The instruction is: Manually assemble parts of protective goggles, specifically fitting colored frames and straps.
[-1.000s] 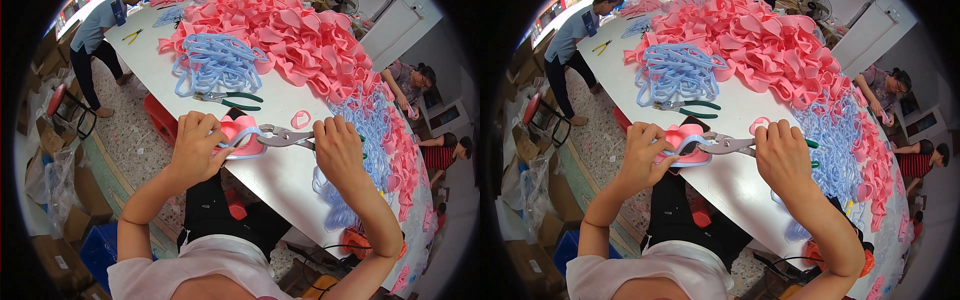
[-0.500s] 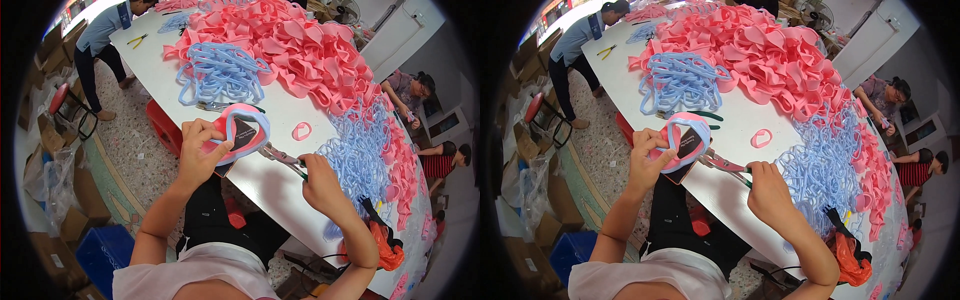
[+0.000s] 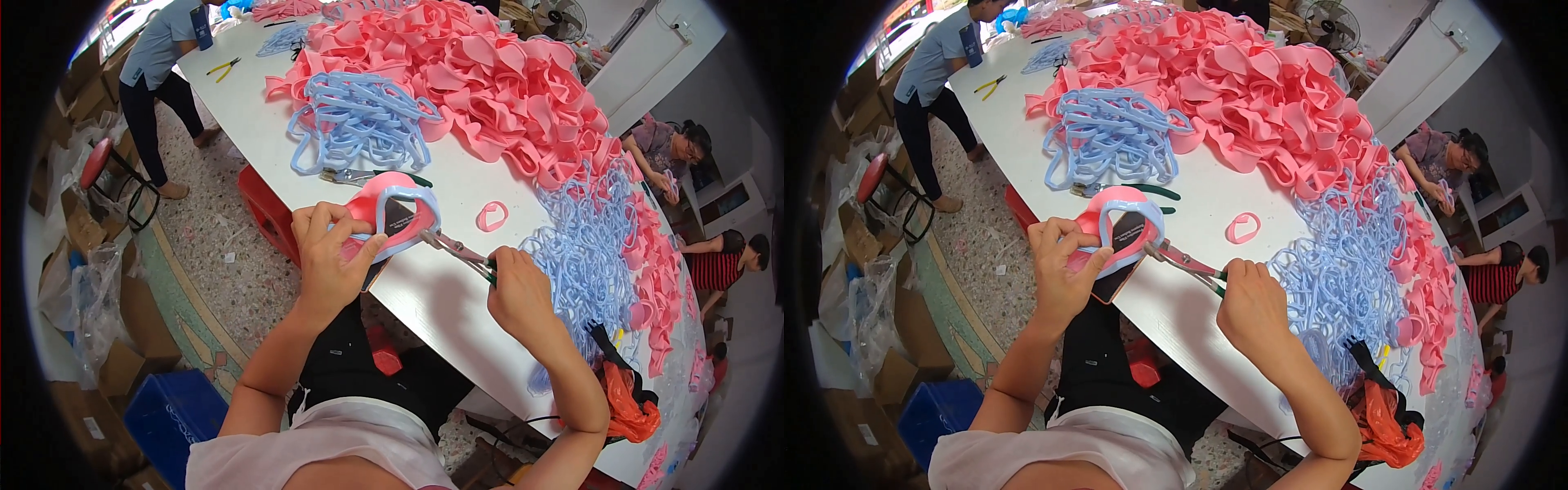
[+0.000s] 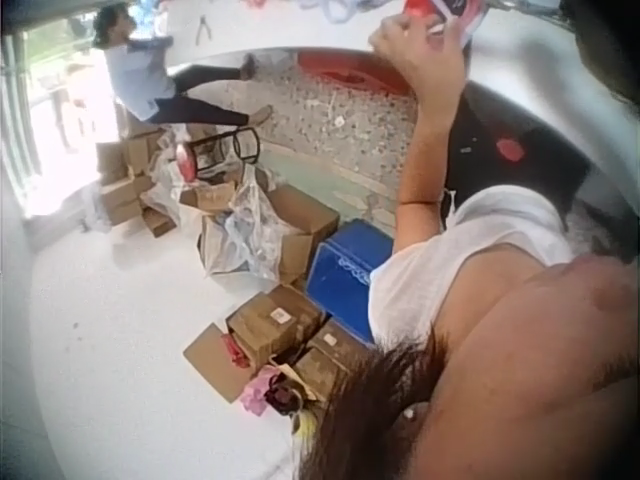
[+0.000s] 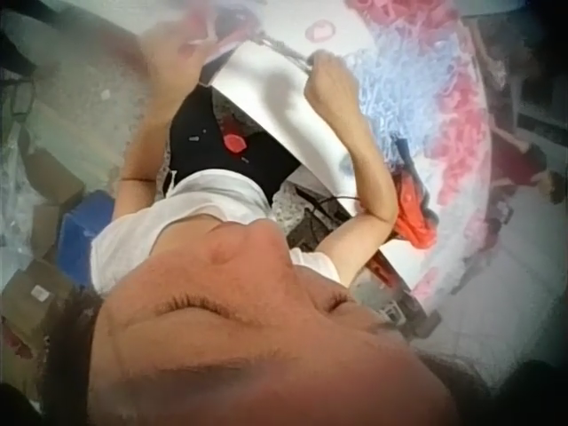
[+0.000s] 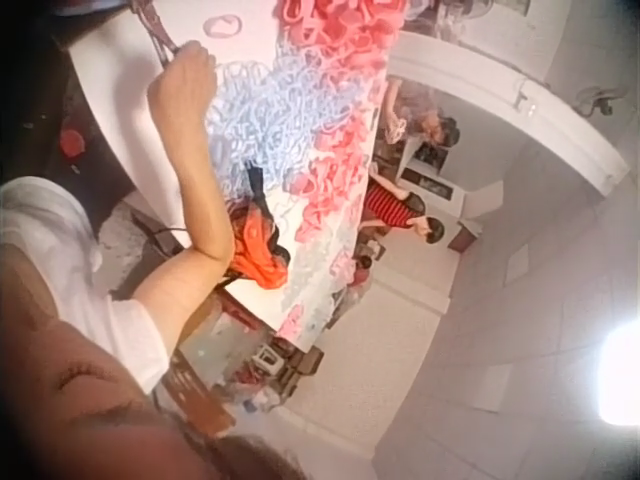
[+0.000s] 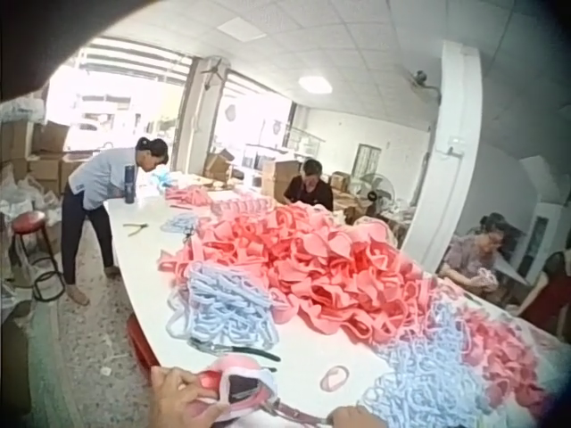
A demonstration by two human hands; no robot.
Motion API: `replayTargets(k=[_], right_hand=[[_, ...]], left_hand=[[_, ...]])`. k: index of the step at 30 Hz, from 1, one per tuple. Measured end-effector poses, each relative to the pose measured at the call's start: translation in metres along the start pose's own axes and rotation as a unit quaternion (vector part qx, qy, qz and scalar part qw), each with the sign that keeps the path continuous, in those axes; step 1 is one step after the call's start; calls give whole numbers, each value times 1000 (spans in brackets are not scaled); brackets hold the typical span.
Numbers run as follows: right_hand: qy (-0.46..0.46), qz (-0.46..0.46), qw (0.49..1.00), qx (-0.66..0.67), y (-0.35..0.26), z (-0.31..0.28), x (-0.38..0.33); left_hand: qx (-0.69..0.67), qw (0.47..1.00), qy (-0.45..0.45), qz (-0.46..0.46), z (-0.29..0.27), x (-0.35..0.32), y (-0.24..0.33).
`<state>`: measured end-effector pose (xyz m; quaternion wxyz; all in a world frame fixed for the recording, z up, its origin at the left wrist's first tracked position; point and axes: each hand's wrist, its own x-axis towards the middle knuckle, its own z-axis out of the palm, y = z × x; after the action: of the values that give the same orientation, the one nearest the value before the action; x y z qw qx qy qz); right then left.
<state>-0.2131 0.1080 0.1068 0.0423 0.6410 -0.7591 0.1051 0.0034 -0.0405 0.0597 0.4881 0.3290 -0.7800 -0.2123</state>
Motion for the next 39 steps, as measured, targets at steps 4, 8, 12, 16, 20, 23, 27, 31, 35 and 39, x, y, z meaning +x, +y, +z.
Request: replayTargets(k=[4, 8, 12, 16, 20, 23, 27, 31, 35, 39], right_hand=[[-39, 48, 998, 12, 2, -5, -1], [-31, 72, 996, 33, 18, -7, -12], [-36, 67, 996, 46, 23, -7, -19], [-67, 83, 991, 76, 25, -12, -22], [11, 55, 998, -18, 30, -26, -22], [104, 34, 990, -90, 17, -36, -14], [109, -69, 983, -132, -8, -52, 2], [67, -120, 969, -207, -9, -52, 10], [8, -153, 961, -230, -5, -55, 13], [-17, -176, 964, -197, 2, -40, 13]], left_hand=[[-11, 998, -30, 53, -7, 3, 1], [-54, 997, -11, 61, -20, -3, -15], [-180, 984, 6, 3, -8, -19, -24], [-168, 985, 39, 9, -6, -14, -14], [-102, 994, 21, 24, -9, -9, -12], [-83, 994, -16, 67, -7, -8, -8], [-65, 984, -48, 157, -2, -5, -1], [-65, 969, -55, 231, -1, -2, 5], [-57, 963, -69, 255, -4, -2, 6], [-59, 961, -90, 255, -6, 0, 3]])
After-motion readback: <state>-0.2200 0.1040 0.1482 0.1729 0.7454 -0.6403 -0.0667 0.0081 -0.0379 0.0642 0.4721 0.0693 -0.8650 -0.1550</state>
